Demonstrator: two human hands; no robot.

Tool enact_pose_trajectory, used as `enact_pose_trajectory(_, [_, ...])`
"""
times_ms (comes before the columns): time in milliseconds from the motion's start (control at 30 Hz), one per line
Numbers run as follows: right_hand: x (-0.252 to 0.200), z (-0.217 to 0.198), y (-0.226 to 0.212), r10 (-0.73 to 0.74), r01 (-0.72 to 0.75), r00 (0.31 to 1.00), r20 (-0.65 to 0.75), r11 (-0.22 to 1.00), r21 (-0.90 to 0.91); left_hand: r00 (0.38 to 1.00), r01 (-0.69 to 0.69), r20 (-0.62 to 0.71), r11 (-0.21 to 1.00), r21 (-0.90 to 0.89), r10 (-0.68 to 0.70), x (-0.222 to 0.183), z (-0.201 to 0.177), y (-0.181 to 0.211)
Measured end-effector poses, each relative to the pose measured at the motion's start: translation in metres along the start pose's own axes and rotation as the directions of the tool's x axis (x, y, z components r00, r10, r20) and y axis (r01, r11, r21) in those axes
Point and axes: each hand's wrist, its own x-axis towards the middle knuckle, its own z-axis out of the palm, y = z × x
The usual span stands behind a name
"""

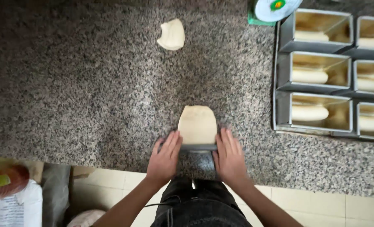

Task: Rolling out dough portions, shaping them into cylinders, placing them into loaf pans, and brushing them with a liquid wash.

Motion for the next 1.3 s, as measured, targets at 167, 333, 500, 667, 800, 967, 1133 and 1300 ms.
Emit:
enact_pose_trajectory(167, [-0.013,-0.014,0.02,-0.032,0.019,0.985,0.168,0.996,0.082,0.98,-0.148,0.102,0.968,-0.203,0.172,-0.012,-0.016,-0.02])
enact_pose_trajectory(333, [0.053,-0.022,0.007,0.069,-0.077,0.996,0.06,0.987,0.139,0.967,0.025,0.255,0.98,-0.198,0.027,0.022,0.015,-0.041])
enact_pose_trajectory(500, [0.125,0.012,0.0,0.248,-0.259,0.963,-0.105,0.96,-0.103,0.974,0.221,0.083,0.965,-0.14,-0.211,0.107,0.024,-0.061])
enact_pose_trajectory(667, [0.207,0.027,0.035,0.332,-0.322,0.94,0.076,0.94,-0.113,0.959,0.231,0.179,0.972,-0.049,-0.219,0.191,0.045,-0.103])
enact_pose_trajectory(800, [0.269,0.016,0.052,0.426,-0.39,0.863,0.273,0.904,-0.176,0.967,0.216,0.154,0.974,-0.067,-0.204,0.247,0.058,-0.132])
enact_pose_trajectory(967, [0.311,0.043,0.083,0.438,-0.408,0.878,0.193,0.896,-0.176,0.987,0.129,-0.102,0.992,0.007,-0.127,0.289,0.096,-0.161])
enact_pose_trajectory(1133, [0.311,0.038,0.084,0.433,-0.429,0.901,-0.033,0.899,0.083,0.992,-0.077,-0.1,0.995,-0.062,0.07,0.265,0.101,-0.158])
enact_pose_trajectory(1300, [0.276,-0.001,0.07,0.285,-0.209,0.899,-0.334,0.947,0.246,0.905,-0.359,0.238,0.933,-0.015,0.352,0.197,0.084,-0.149])
